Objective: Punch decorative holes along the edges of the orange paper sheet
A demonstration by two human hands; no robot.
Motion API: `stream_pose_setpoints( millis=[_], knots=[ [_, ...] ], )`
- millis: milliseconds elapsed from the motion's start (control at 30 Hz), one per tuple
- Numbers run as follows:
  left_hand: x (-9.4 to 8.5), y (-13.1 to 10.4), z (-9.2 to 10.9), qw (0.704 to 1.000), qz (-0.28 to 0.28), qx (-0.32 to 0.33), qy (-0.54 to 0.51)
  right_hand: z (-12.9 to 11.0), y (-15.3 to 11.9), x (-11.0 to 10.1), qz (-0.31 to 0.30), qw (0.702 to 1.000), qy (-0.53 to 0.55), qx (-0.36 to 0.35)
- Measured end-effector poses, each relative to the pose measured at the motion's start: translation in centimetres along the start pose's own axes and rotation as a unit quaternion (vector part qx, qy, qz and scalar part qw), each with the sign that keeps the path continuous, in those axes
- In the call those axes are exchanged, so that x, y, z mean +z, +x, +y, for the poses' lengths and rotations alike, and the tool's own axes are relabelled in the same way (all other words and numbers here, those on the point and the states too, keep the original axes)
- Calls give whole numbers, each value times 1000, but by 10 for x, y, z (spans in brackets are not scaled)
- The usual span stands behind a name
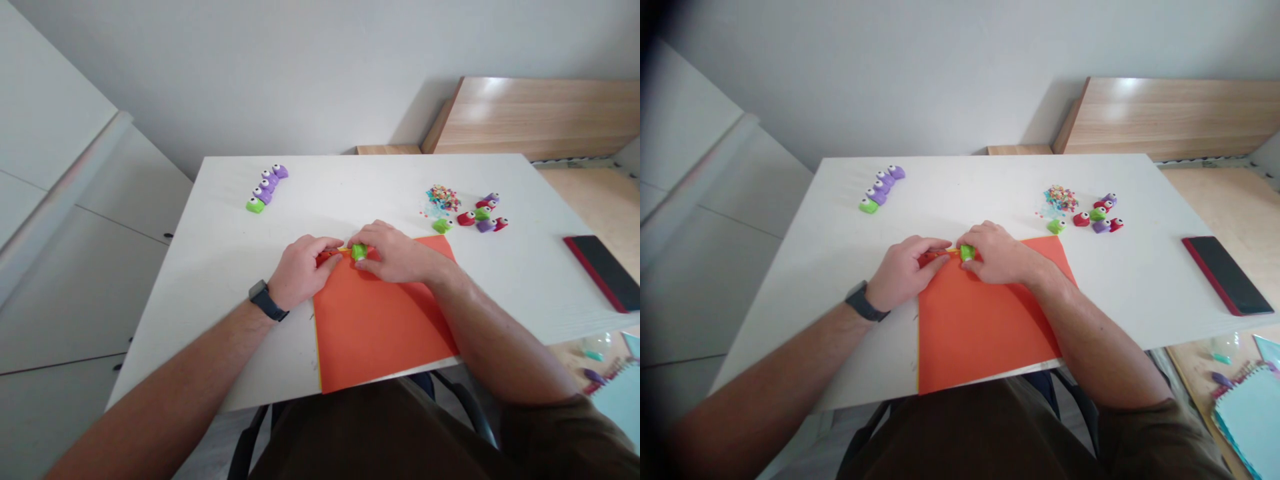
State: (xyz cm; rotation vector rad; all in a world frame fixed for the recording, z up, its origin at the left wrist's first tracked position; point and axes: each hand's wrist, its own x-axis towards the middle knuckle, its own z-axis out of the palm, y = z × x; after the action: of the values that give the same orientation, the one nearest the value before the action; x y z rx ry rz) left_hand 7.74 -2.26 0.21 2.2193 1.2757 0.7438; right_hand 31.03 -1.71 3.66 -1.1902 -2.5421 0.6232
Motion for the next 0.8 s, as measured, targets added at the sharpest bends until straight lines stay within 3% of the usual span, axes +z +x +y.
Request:
stream_pose_setpoints(
  millis=[800],
  knots=[
    [1,2,1,1000,-5,19,15,4,0,6,1,1000,-5,13]
  ],
)
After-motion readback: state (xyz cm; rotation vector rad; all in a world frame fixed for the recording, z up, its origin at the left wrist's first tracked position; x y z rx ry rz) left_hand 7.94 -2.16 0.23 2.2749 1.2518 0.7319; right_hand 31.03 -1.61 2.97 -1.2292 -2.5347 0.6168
